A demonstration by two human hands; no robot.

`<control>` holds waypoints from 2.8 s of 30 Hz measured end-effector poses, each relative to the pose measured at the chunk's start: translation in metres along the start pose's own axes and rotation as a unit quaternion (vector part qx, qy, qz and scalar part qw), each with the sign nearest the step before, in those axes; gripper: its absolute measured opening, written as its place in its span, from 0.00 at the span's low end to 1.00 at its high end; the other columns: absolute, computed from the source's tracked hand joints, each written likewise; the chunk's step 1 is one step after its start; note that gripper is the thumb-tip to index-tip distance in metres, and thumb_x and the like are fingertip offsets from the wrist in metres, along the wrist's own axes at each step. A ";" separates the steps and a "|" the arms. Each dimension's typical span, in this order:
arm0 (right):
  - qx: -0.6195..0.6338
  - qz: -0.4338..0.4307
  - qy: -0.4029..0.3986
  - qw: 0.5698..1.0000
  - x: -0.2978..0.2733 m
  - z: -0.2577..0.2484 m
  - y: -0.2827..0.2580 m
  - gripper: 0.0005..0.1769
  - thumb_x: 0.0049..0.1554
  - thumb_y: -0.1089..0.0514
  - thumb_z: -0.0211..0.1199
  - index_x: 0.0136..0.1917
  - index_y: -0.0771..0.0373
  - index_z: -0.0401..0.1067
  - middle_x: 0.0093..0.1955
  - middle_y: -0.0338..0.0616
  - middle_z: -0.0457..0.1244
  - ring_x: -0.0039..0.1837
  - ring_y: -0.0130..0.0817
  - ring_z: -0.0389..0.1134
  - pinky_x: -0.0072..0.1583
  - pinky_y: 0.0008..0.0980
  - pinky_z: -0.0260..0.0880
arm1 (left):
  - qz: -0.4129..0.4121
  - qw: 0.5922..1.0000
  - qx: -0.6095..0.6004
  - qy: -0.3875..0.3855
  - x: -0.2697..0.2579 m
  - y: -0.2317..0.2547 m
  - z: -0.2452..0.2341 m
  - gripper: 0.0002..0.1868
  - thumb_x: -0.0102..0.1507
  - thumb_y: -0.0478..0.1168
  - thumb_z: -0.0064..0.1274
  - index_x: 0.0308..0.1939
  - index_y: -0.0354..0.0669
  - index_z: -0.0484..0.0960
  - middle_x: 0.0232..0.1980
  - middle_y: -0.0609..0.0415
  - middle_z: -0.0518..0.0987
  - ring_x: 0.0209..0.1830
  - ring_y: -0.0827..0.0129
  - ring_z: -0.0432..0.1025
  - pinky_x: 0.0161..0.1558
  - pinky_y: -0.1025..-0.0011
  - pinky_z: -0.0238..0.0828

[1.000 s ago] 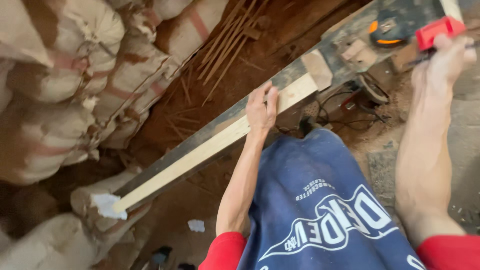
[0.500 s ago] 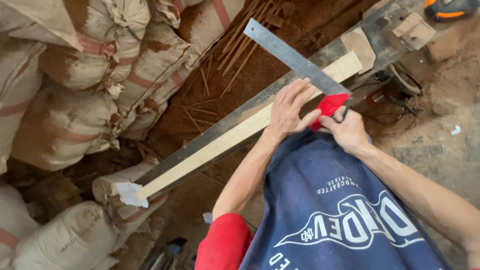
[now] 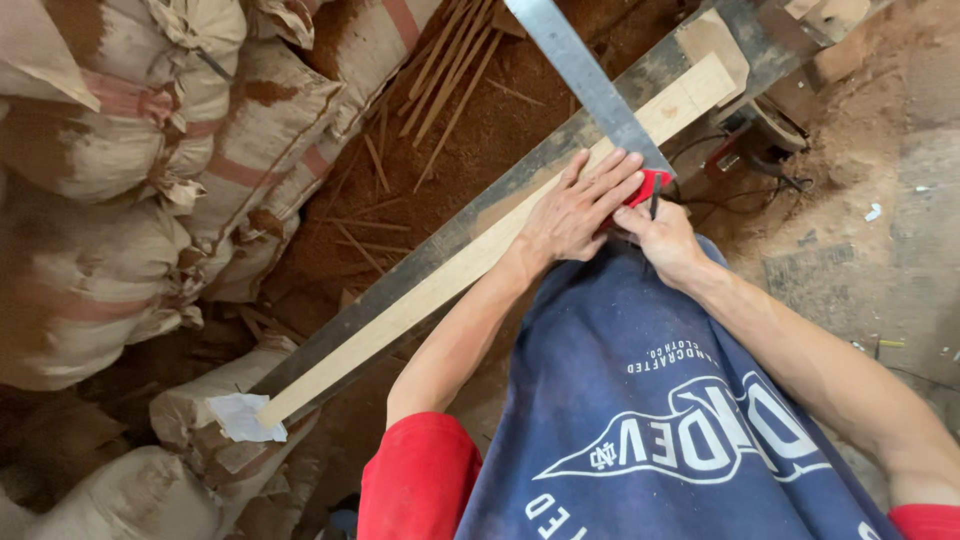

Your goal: The person measures and marks a long wooden plank using a tape measure, a try square, and a pencil. They repeatedly align the tools and draw lines on the wood to prepare it for cutting.

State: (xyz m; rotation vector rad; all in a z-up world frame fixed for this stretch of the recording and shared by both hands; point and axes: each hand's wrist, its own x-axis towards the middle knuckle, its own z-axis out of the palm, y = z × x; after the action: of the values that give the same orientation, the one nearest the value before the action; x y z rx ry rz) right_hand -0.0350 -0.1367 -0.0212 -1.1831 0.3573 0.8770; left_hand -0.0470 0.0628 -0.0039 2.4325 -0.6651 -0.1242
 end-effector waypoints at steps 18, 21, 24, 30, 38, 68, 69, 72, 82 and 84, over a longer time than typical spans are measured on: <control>-0.082 -0.374 0.089 0.920 -0.020 -0.071 -0.056 0.18 0.77 0.51 0.46 0.57 0.70 0.63 0.50 0.52 0.64 0.47 0.35 0.70 0.52 0.36 0.77 | -0.034 0.999 0.033 -0.006 0.001 0.008 0.006 0.47 0.57 0.43 0.56 0.80 0.50 0.55 0.84 0.57 0.50 0.85 0.62 0.44 0.84 0.50 0.33; -0.096 -0.374 0.049 0.921 -0.019 -0.060 -0.061 0.14 0.78 0.56 0.50 0.60 0.73 0.65 0.55 0.53 0.65 0.53 0.35 0.70 0.58 0.36 0.78 | -0.036 0.999 0.037 -0.007 0.000 0.008 0.007 0.47 0.58 0.43 0.55 0.80 0.51 0.55 0.85 0.58 0.49 0.86 0.63 0.44 0.85 0.50 0.33; -0.171 -0.377 0.068 0.908 -0.020 -0.052 -0.066 0.13 0.77 0.59 0.51 0.60 0.74 0.67 0.56 0.53 0.65 0.53 0.35 0.71 0.58 0.35 0.78 | -0.036 0.998 0.042 -0.003 0.000 0.009 0.006 0.47 0.58 0.42 0.55 0.81 0.52 0.54 0.85 0.58 0.49 0.86 0.64 0.44 0.85 0.51 0.33; -0.160 -0.419 0.126 0.885 -0.011 -0.058 -0.073 0.16 0.76 0.55 0.51 0.60 0.72 0.69 0.53 0.53 0.67 0.49 0.36 0.73 0.53 0.33 0.79 | -0.040 0.999 0.033 -0.010 0.002 0.012 0.001 0.45 0.58 0.42 0.55 0.80 0.50 0.57 0.84 0.57 0.52 0.85 0.63 0.46 0.84 0.50 0.34; 0.055 -0.423 0.176 0.887 0.017 -0.094 -0.091 0.14 0.75 0.55 0.54 0.58 0.71 0.67 0.53 0.55 0.67 0.47 0.38 0.73 0.51 0.35 0.79 | -0.042 0.998 0.050 -0.019 0.004 0.012 -0.002 0.44 0.58 0.42 0.57 0.79 0.48 0.60 0.84 0.57 0.55 0.85 0.64 0.48 0.84 0.51 0.34; -0.443 -0.401 0.017 0.802 -0.014 -0.021 -0.148 0.02 0.71 0.67 0.65 0.55 0.69 0.77 0.53 0.52 0.70 0.51 0.34 0.72 0.53 0.28 0.72 | -0.035 0.999 0.031 0.013 0.003 0.012 -0.001 0.46 0.55 0.42 0.57 0.78 0.49 0.60 0.83 0.57 0.55 0.84 0.62 0.49 0.83 0.49 0.37; -0.428 -0.407 0.024 0.807 -0.009 -0.018 -0.144 0.03 0.72 0.66 0.66 0.56 0.70 0.77 0.53 0.52 0.71 0.51 0.34 0.72 0.53 0.28 0.71 | -0.038 0.999 0.024 0.007 0.002 0.014 0.000 0.46 0.55 0.43 0.57 0.78 0.48 0.60 0.83 0.56 0.55 0.84 0.61 0.49 0.83 0.49 0.37; -0.453 -0.412 -0.001 0.790 -0.005 -0.015 -0.133 0.04 0.70 0.65 0.65 0.54 0.70 0.77 0.49 0.51 0.70 0.49 0.34 0.71 0.52 0.29 0.71 | -0.037 0.999 0.020 0.003 0.003 0.013 -0.002 0.47 0.55 0.44 0.57 0.78 0.48 0.60 0.83 0.55 0.54 0.84 0.61 0.48 0.82 0.49 0.37; -0.289 -0.147 0.032 0.945 0.007 -0.042 -0.077 0.09 0.64 0.62 0.68 0.46 0.61 0.67 0.45 0.37 0.66 0.46 0.22 0.65 0.49 0.26 0.68 | -0.065 0.997 0.013 0.039 0.004 0.013 -0.001 0.48 0.56 0.49 0.57 0.79 0.49 0.57 0.83 0.53 0.53 0.84 0.59 0.46 0.82 0.48 0.38; -0.187 -0.149 0.015 0.971 0.019 -0.042 -0.061 0.23 0.59 0.68 0.73 0.39 0.58 0.57 0.43 0.37 0.63 0.45 0.23 0.63 0.48 0.27 0.67 | -0.130 0.986 0.036 0.099 -0.003 0.012 -0.002 0.54 0.52 0.60 0.58 0.78 0.46 0.56 0.81 0.46 0.55 0.82 0.55 0.48 0.78 0.45 0.42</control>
State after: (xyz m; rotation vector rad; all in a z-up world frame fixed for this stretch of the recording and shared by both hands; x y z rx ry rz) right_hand 0.0308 -0.1732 -0.0097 -1.5540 0.0326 0.6792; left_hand -0.0548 0.0571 0.0046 2.5503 -0.2655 0.0384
